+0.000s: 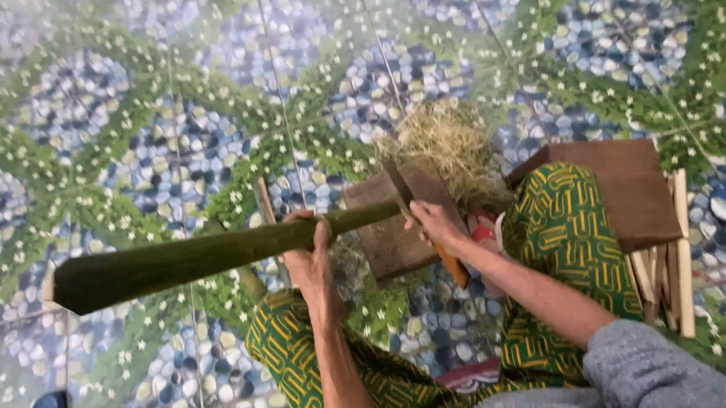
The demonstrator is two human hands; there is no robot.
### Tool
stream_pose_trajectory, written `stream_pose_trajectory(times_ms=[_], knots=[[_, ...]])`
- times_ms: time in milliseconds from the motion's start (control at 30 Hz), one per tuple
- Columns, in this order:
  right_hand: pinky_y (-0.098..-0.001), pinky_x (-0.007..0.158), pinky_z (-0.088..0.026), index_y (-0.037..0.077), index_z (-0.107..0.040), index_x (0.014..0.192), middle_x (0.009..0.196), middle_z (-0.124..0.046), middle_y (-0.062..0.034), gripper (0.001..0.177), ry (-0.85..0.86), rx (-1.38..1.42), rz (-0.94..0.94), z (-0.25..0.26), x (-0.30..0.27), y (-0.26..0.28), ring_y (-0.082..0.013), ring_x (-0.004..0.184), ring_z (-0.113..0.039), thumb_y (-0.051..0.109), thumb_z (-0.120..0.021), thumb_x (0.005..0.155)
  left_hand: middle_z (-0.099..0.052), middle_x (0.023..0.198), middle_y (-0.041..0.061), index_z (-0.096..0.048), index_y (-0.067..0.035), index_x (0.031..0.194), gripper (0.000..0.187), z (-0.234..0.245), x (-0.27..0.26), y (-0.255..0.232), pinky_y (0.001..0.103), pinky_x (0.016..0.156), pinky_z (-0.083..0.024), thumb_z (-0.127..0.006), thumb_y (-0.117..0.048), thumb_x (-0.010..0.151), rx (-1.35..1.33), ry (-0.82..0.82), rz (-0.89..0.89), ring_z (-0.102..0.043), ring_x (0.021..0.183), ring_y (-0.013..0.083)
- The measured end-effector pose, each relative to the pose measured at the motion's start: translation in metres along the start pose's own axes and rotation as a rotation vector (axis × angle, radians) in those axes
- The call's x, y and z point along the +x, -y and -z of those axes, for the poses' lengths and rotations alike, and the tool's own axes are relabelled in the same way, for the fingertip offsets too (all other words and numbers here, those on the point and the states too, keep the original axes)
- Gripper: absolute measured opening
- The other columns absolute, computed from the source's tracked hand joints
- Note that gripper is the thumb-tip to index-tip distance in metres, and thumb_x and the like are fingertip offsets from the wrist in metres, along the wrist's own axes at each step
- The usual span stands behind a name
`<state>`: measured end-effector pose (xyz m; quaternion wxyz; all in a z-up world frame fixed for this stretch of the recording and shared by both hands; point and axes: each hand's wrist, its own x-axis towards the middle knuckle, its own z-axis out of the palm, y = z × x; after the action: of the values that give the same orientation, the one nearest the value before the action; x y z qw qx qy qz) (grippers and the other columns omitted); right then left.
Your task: A person sits on the floor and uses a large knife to shave and split a bamboo pole against a wooden block.
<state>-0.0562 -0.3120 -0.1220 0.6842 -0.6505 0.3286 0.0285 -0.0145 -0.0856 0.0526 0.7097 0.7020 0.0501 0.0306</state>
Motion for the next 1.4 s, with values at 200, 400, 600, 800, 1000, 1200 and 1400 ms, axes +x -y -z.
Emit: stream_pose_trajectory(times_ms=[200,400,600,800,1000,1200,1400], knots=[[-0.0273,0.039,-0.05,0.002,-0.055,0.146,0.09,-0.078,-0.0112,0.057,-0.057,-0.095,0.052,0.013,0.022,-0.022,-0.0153,0.051,-0.059,0.042,-0.05,0.106,-0.063,0.094,0.004,-0.067,-0.019,0.114,0.025,0.007,0.008,0.023,0.034,0.068,-0.062,-0.072,-0.008,0.092,-0.132,-0.083,-0.095,-0.06,0.077,0.0126],[-0.0252,0.035,-0.05,0.011,-0.064,0.14,0.088,-0.079,-0.0085,0.044,-0.006,-0.173,0.038,0.02,0.024,-0.034,-0.013,0.048,-0.061,0.032,-0.059,0.102,-0.064,0.084,0.009,-0.059,-0.011,0.118,0.027,0.022,0.016,0.03,0.035,0.065,-0.065,-0.071,-0.002,0.096,-0.22,0.015,-0.123,-0.06,0.065,0.012],[-0.0276,0.037,-0.056,0.015,-0.064,0.14,0.09,-0.08,-0.0051,0.042,0.123,-0.278,0.172,0.009,0.047,-0.08,-0.0153,0.054,-0.068,0.035,-0.062,0.103,-0.066,0.089,0.009,-0.061,-0.012,0.116,0.024,0.009,0.008,0.015,0.037,0.073,-0.067,-0.073,-0.004,0.097,-0.151,0.031,-0.093,-0.061,0.073,0.0123],[-0.0304,0.052,-0.059,0.017,-0.058,0.148,0.099,-0.078,-0.0061,0.045,0.237,-0.369,0.261,-0.016,-0.013,-0.029,-0.0176,0.065,-0.07,0.038,-0.052,0.109,-0.066,0.095,0.008,-0.061,-0.012,0.118,0.025,0.004,-0.003,-0.004,0.037,0.078,-0.069,-0.074,-0.007,0.097,-0.108,0.041,-0.048,-0.064,0.08,0.0128],[-0.0367,0.058,-0.06,0.014,-0.063,0.144,0.088,-0.079,-0.0083,0.043,0.162,-0.372,0.233,-0.009,-0.003,-0.033,-0.0251,0.077,-0.072,0.033,-0.054,0.106,-0.066,0.095,0.009,-0.061,-0.014,0.118,0.028,0.006,0.0,0.002,0.037,0.078,-0.069,-0.075,-0.005,0.096,-0.109,0.032,-0.047,-0.064,0.081,0.014],[-0.0365,0.068,-0.065,0.017,-0.065,0.142,0.085,-0.077,-0.0096,0.043,0.102,-0.36,0.139,-0.004,0.001,-0.039,-0.0241,0.083,-0.072,0.035,-0.058,0.104,-0.067,0.096,0.009,-0.06,-0.016,0.118,0.028,0.006,-0.001,0.001,0.037,0.077,-0.069,-0.074,-0.003,0.097,-0.073,0.049,-0.057,-0.064,0.08,0.0138],[-0.0308,0.05,-0.06,0.015,-0.063,0.142,0.082,-0.078,-0.006,0.042,0.083,-0.393,0.141,0.004,0.042,-0.073,-0.0175,0.058,-0.069,0.037,-0.053,0.107,-0.067,0.095,0.009,-0.06,-0.015,0.119,0.025,0.006,-0.001,0.004,0.036,0.079,-0.068,-0.072,-0.005,0.099,-0.072,0.099,-0.074,-0.064,0.081,0.0131]])
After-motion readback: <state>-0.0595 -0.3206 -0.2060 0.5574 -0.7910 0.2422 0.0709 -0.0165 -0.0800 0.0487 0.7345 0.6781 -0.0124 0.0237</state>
